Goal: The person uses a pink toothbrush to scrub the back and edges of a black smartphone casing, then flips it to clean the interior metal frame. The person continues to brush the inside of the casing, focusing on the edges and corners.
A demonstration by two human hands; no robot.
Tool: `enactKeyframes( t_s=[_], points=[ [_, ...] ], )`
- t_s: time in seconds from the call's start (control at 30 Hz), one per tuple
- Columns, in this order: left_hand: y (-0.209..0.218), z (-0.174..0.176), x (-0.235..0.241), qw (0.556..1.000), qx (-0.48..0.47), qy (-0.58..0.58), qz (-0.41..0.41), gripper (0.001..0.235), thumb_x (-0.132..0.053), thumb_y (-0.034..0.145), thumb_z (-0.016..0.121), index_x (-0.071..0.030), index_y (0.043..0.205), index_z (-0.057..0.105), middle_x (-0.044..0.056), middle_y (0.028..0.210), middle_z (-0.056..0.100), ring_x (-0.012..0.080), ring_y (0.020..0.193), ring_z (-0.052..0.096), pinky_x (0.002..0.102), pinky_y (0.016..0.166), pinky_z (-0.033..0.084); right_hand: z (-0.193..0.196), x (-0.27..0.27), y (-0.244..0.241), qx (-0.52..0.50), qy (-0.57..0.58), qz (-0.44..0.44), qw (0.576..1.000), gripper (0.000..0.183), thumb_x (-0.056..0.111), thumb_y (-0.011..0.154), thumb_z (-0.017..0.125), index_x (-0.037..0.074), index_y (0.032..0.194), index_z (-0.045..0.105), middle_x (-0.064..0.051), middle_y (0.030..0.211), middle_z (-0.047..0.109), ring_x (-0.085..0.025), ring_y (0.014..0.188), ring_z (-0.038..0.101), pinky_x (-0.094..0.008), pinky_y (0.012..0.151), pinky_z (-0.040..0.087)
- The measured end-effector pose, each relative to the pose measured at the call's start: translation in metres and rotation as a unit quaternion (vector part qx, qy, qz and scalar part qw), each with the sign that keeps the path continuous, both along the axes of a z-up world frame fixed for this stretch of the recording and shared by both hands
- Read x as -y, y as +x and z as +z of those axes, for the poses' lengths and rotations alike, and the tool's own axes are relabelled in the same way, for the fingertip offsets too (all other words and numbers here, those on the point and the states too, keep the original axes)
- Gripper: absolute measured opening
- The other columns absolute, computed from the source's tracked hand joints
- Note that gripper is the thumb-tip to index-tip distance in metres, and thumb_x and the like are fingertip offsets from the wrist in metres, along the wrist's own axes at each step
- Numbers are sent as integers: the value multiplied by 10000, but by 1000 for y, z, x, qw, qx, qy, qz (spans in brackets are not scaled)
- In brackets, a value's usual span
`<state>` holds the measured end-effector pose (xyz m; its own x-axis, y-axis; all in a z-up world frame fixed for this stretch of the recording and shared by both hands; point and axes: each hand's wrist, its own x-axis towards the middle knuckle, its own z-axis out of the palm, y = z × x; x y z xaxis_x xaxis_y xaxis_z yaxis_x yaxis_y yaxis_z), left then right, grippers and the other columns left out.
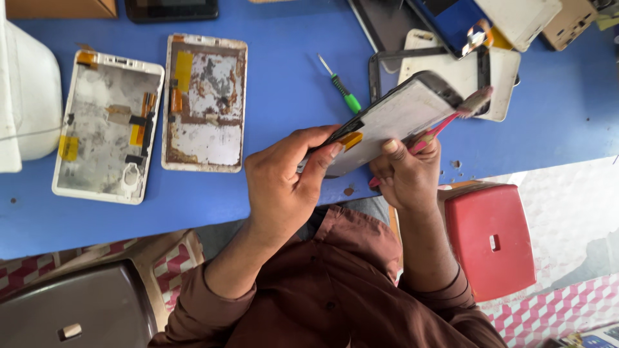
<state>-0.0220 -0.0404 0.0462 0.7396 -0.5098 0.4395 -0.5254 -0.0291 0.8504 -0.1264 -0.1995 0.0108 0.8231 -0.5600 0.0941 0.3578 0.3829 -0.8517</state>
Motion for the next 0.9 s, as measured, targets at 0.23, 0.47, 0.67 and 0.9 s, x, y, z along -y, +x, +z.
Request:
enactKeyframes(
  t_s=[0.23,0.47,0.67,0.9],
  points=[
    [9,33,-8,988,-30,1,-148,285,-142,992,711,4,1234,665,115,1089,752,205,926,781,289,809,633,3,4,2,7,37,5,999,139,102,970,738,14,1058,675,-65,727,642,-91,463,442,-248,420,332],
    [-9,43,8,996,57,-27,-59,179,-118,1027,745,-29,1173,693,100,1058,758,198,897,775,289,752,609,2,2,1,58,16,31,998,144,115,1014,753,6,1074,679,-51,716,613,-90,496,439,-248,464,317],
    [-17,42,13,995,92,-20,-23,127,-100,1006,764,-28,1092,704,78,958,749,179,787,747,288,666,578,-1,3,-4,47,21,28,998,166,129,1006,753,0,1083,681,-50,706,619,-94,493,453,-241,469,329],
    [-16,39,13,994,101,-31,-29,109,-87,998,770,-27,1041,690,75,922,739,182,751,730,300,643,567,-8,7,-7,66,45,37,996,219,126,973,760,16,1148,691,-71,832,681,-91,524,475,-225,476,353]
  ],
)
